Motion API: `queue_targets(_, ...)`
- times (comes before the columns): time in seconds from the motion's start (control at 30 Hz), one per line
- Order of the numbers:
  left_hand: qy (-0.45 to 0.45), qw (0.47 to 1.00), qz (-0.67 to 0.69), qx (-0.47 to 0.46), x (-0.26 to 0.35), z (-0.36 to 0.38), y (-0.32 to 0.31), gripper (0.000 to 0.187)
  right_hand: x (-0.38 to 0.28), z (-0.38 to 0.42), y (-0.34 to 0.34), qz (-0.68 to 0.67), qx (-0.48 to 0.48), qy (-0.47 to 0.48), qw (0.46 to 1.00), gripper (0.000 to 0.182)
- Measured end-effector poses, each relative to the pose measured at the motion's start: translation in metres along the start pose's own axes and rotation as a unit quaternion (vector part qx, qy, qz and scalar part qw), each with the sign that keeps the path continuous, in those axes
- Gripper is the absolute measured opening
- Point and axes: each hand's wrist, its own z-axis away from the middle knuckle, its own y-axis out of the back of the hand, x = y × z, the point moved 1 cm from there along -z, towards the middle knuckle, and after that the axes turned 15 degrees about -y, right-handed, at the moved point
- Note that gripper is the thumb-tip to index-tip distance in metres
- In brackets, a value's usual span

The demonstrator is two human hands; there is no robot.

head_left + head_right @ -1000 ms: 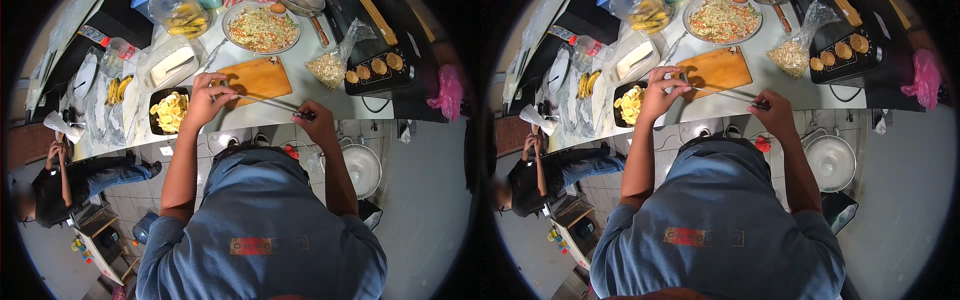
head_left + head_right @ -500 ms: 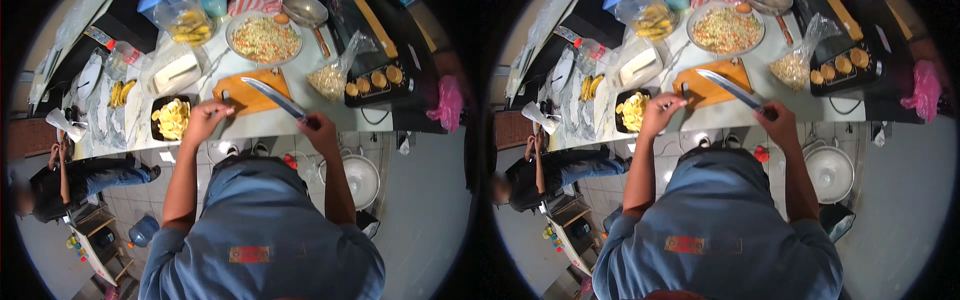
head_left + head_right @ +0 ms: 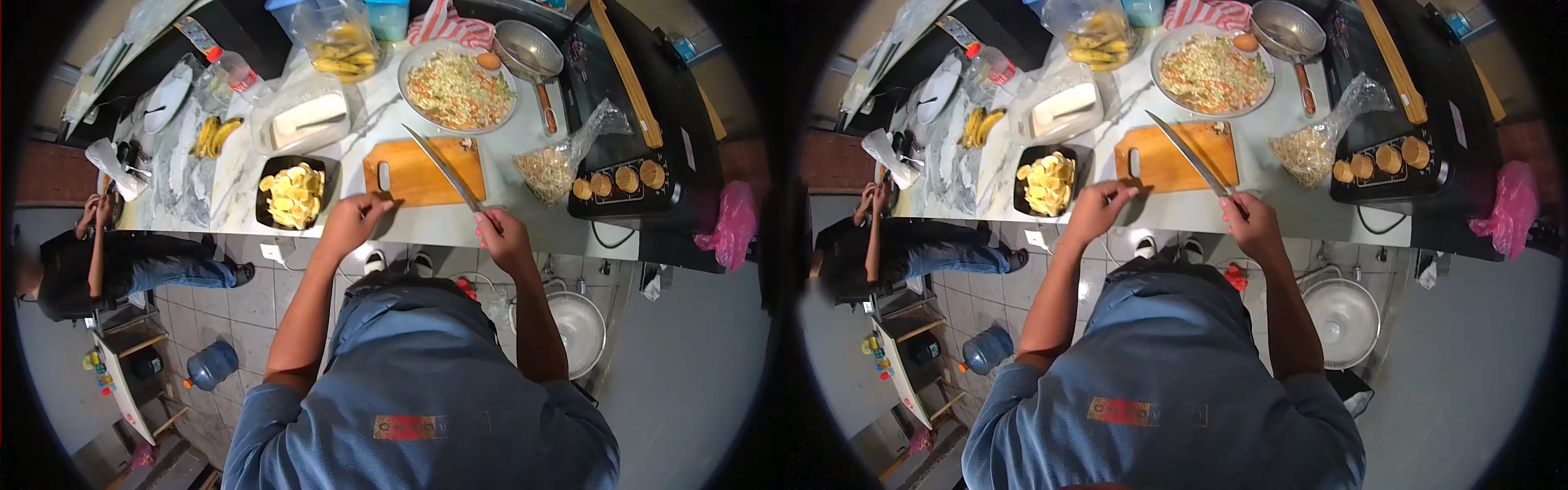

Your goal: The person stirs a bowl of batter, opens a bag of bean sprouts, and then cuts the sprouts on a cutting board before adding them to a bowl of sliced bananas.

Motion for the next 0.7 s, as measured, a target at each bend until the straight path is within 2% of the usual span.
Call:
queue_targets(0.03, -0.059, 0.997, 0.006, 0.052, -0.005, -0.001, -0.008, 0.018, 0.004, 0.005, 0.001, 0.004, 0.002, -0.008, 1.000, 0.027)
queue_targets(0.13, 0.029, 0.997, 0.001, 0.071, -0.003, -0.013, -0.014, 0.020, 0.006, 0.005, 0.007, 0.013, -0.002, -0.020, 1.000, 0.027)
queue_targets(0.23, 0.055, 0.992, -0.061, 0.100, -0.022, -0.025, -0.027, 0.026, 0.013, 0.010, 0.015, 0.035, 0.010, -0.038, 0.999, 0.026)
queue_targets(0.27, 0.059, 0.992, -0.059, 0.100, -0.023, -0.028, -0.031, 0.026, 0.017, 0.014, 0.020, 0.037, 0.011, -0.045, 0.998, 0.025)
queue_targets(0.33, 0.109, 0.974, -0.167, 0.111, -0.026, -0.035, -0.036, 0.032, 0.021, 0.020, 0.026, 0.039, 0.011, -0.050, 0.998, 0.025)
queue_targets(0.37, 0.096, 0.971, -0.193, 0.107, -0.029, -0.035, -0.037, 0.038, 0.021, 0.025, 0.029, 0.026, 0.014, -0.058, 0.998, 0.025)
queue_targets(0.53, 0.095, 0.967, -0.199, 0.127, -0.031, -0.039, -0.037, 0.042, 0.034, 0.033, 0.045, 0.008, 0.022, -0.058, 0.998, 0.026)
queue_targets(0.6, 0.156, 0.966, -0.187, 0.090, -0.033, -0.039, -0.034, 0.049, 0.038, 0.032, 0.050, 0.026, 0.013, -0.079, 0.996, 0.027)
queue_targets(0.7, 0.133, 0.970, -0.185, 0.089, -0.032, -0.034, -0.033, 0.043, 0.039, 0.030, 0.052, 0.010, 0.014, -0.080, 0.997, 0.026)
